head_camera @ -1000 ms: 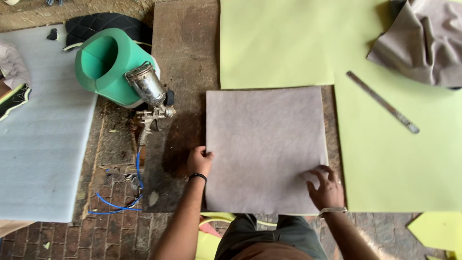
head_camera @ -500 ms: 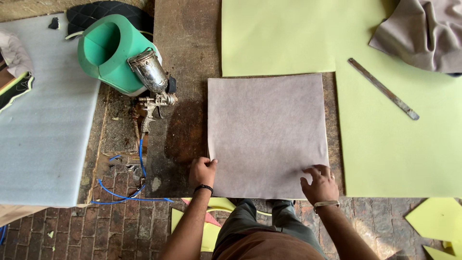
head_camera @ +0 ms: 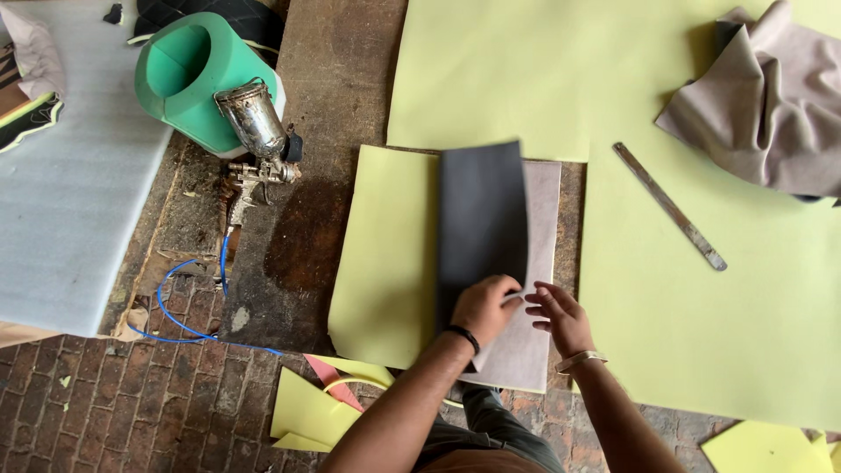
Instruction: The person places a folded piece of light brown fabric on a yellow foam sheet, smooths it, and uses a metal straight edge to press the edges. They then use a spray gun to apply adhesive to the foam, place the fabric on top, and repeat the process with additional layers. The person also cuts the foam sheet with a knife and stacks the assembled pieces.
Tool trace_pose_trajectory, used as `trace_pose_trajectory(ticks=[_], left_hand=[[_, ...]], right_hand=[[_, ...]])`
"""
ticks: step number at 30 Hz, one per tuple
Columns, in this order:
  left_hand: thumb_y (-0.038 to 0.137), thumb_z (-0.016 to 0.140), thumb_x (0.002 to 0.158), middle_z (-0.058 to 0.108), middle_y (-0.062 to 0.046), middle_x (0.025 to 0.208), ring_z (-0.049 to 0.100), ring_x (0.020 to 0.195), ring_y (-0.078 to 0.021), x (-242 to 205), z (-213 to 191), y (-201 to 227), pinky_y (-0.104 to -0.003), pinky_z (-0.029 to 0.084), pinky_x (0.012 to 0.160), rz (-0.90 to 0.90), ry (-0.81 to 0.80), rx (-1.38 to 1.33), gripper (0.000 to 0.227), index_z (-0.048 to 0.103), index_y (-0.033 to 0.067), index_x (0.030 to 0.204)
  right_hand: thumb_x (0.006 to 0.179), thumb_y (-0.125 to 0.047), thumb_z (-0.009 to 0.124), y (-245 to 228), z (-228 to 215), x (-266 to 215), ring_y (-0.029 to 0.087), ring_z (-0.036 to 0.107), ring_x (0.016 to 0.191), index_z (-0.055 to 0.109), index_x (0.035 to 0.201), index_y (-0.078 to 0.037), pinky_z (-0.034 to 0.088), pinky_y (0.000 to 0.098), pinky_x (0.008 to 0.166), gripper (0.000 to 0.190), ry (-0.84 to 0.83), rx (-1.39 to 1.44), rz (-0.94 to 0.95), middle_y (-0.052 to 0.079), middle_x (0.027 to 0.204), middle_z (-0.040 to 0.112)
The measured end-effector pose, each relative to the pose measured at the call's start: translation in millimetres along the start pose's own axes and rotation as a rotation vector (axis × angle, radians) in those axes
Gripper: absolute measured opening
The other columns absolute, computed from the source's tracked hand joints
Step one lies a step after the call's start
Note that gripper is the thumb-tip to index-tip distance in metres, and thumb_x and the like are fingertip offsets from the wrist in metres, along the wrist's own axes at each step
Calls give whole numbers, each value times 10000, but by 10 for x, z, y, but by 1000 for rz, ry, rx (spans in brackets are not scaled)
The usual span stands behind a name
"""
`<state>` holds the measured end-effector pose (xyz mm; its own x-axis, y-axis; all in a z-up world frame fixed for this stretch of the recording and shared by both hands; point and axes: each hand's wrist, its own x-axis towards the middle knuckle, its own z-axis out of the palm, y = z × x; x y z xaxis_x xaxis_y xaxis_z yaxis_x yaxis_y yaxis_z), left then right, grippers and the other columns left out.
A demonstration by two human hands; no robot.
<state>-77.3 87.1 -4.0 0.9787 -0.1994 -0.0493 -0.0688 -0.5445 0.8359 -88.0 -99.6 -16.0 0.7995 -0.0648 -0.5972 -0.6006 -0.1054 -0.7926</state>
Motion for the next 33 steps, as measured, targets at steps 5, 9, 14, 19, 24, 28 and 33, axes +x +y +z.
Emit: trace_pose_trajectory(ticks=[5,9,14,19,24,28,33], left_hand=[[126,770,845,755,-145,1103,733,995,-303,-92,210,186,-408,593,844,157,-160,-93,344,701,56,1175],[254,714,961,782,-59,1068,757,937,-151,-341,-43,-315,-300,622,855,-262,-278,-116,284,698,138,1220],[174,721,919,779,-78,968,753,832,-186,-576,-1291,-1404,-307,607,731,-358,495,-33,284,704,99,1193],[262,804,854,590,-200,1397,559,1282,-369,-507,-2820,-2105,-493,474,1057,-516,725,359,627,542,41,1380],[369,820,839,446,-206,1505,465,1341,-393,-65,-3816,-2430,-533,414,1061,-725,519,252,829,400,84,1494],[428,752,874,734,-176,1296,711,1200,-293,252,-4196,-2556,-448,526,1081,-963,188,-3,731,516,108,1487],[322,629,963,688,-185,1207,669,1012,-294,404,-4151,-2548,-460,567,870,-823,-167,-16,536,530,85,1434]], right_hand=[[955,-262,662,-31,-213,391,231,682,1096,561,1425,-78,557,359,868,515,61,108,-16,118,1266,701],[854,-149,763,-44,-196,447,248,677,1134,508,1433,-70,545,372,954,637,222,-295,-198,142,1274,684],[819,-113,789,-307,238,225,316,641,1152,604,1288,-55,523,435,990,508,356,-640,-626,160,1264,635],[813,-134,776,-659,1050,3,311,657,1116,699,1143,-108,561,434,929,340,133,-741,-743,101,1234,655],[830,-144,760,-762,1843,-32,247,708,1008,729,1082,-136,607,385,838,254,-48,-742,-530,32,1211,690],[867,-139,742,-702,2200,12,184,758,1014,750,1059,-134,639,331,857,192,-127,-711,-550,17,1101,762],[902,-145,704,-692,2490,17,166,787,1026,706,1163,-113,644,323,893,264,-249,-665,-379,24,1084,811]])
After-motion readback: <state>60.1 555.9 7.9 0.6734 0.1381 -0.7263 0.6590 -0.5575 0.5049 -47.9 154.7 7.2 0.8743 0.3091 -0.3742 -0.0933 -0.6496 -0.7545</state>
